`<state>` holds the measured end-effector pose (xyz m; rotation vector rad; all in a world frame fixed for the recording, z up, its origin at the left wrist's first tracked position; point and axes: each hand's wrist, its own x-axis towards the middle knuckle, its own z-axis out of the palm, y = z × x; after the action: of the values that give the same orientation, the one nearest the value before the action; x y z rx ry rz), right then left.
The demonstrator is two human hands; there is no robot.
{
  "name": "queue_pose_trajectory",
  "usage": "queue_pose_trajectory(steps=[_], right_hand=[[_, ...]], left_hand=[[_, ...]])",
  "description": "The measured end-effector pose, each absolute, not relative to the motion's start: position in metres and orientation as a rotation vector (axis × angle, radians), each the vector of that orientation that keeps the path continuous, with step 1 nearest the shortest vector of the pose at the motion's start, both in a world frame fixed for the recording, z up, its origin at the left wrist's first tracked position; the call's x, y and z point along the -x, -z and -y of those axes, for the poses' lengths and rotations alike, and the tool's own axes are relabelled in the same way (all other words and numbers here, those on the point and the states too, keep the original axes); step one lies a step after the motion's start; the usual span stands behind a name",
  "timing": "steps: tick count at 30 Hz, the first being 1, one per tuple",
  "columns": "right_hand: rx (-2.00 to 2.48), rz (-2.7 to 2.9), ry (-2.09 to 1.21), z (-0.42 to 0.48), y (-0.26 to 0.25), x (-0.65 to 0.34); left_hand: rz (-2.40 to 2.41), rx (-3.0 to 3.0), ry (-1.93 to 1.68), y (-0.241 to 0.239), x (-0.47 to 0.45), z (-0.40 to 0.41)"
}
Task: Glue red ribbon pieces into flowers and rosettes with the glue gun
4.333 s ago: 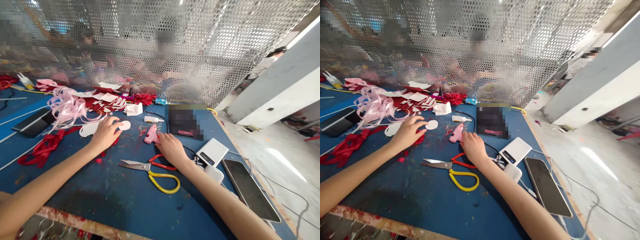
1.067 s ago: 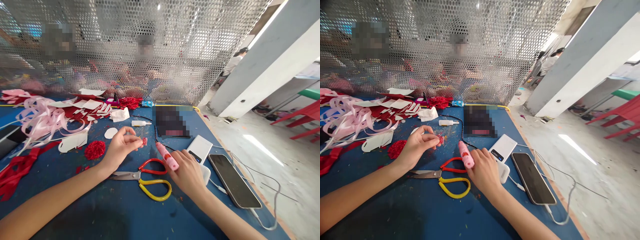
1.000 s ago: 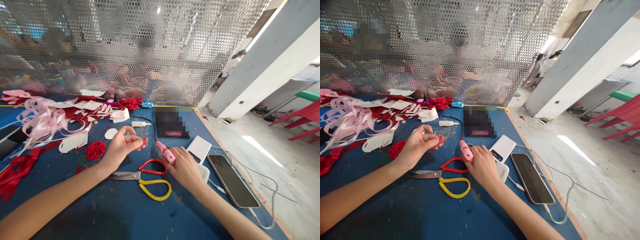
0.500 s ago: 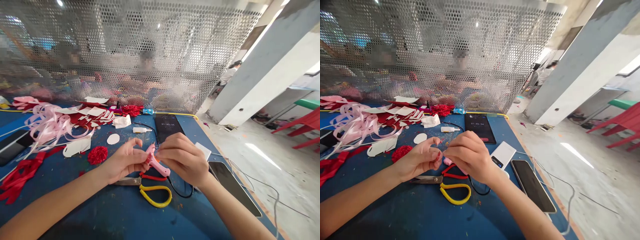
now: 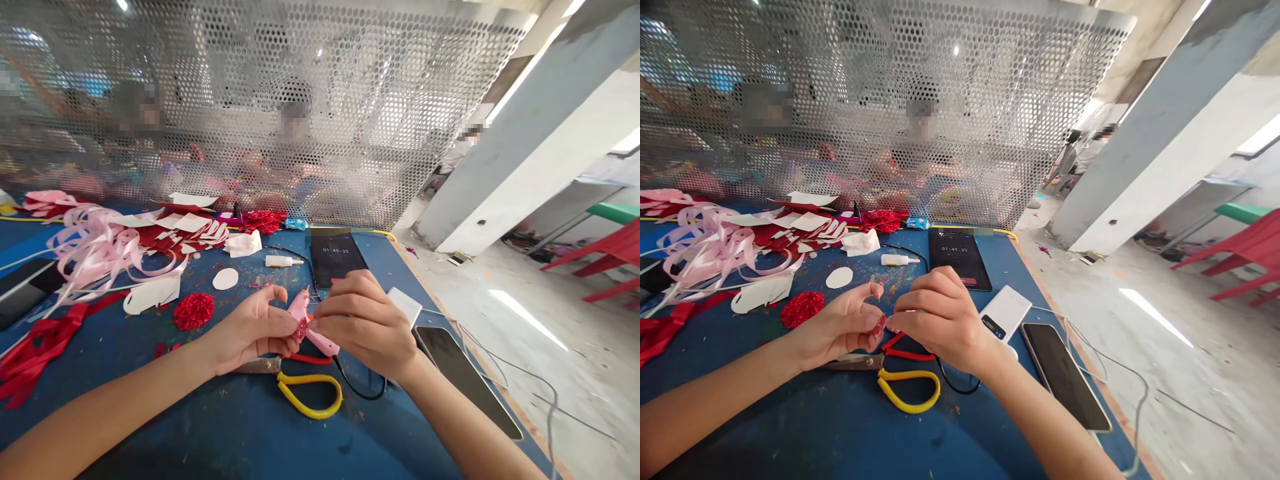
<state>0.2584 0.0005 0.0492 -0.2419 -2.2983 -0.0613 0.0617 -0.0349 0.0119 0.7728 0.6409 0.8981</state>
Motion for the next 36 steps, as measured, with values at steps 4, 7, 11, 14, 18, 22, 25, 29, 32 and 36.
queue_pose_trajectory(steps=[4, 7, 11, 14, 18, 22, 25, 29, 32, 36], right_hand=[[0.236, 2.308, 0.075, -0.002, -0.046, -0.258], [0.211, 2.33, 0.065, -0.003, -0.044, -0.259], [0.247, 2.319, 0.0, -0.001, -0.044, -0.256], [0.438, 2.23, -0.156, 0.005, -0.045, -0.251], [0.88, 1.997, -0.603, 0.01, -0.045, -0.245], [1.049, 1.792, -1.113, 0.007, -0.043, -0.245], [1.097, 1.712, -1.26, 0.004, -0.041, -0.244], [1.151, 1.701, -1.278, 0.003, -0.04, -0.241], [1.172, 1.706, -1.269, 0.002, -0.039, -0.239], [1.138, 1.77, -1.169, 0.003, -0.035, -0.239]], left_hand=[[-0.662, -0.782, -0.883, -0.014, -0.061, 0.035], [-0.672, -0.786, -0.873, -0.012, -0.059, 0.035], [-0.665, -0.808, -0.904, -0.011, -0.059, 0.032], [-0.722, -0.93, -0.997, -0.014, -0.052, 0.03], [-1.186, -1.416, -1.217, -0.009, -0.016, 0.037], [-1.814, -1.716, -1.031, 0.024, 0.037, 0.057], [-2.095, -1.867, -0.824, 0.057, 0.066, 0.071], [-2.172, -1.875, -0.633, 0.081, 0.078, 0.073], [-2.165, -1.859, -0.636, 0.079, 0.078, 0.063], [-2.126, -1.852, -0.624, 0.071, 0.078, 0.049]])
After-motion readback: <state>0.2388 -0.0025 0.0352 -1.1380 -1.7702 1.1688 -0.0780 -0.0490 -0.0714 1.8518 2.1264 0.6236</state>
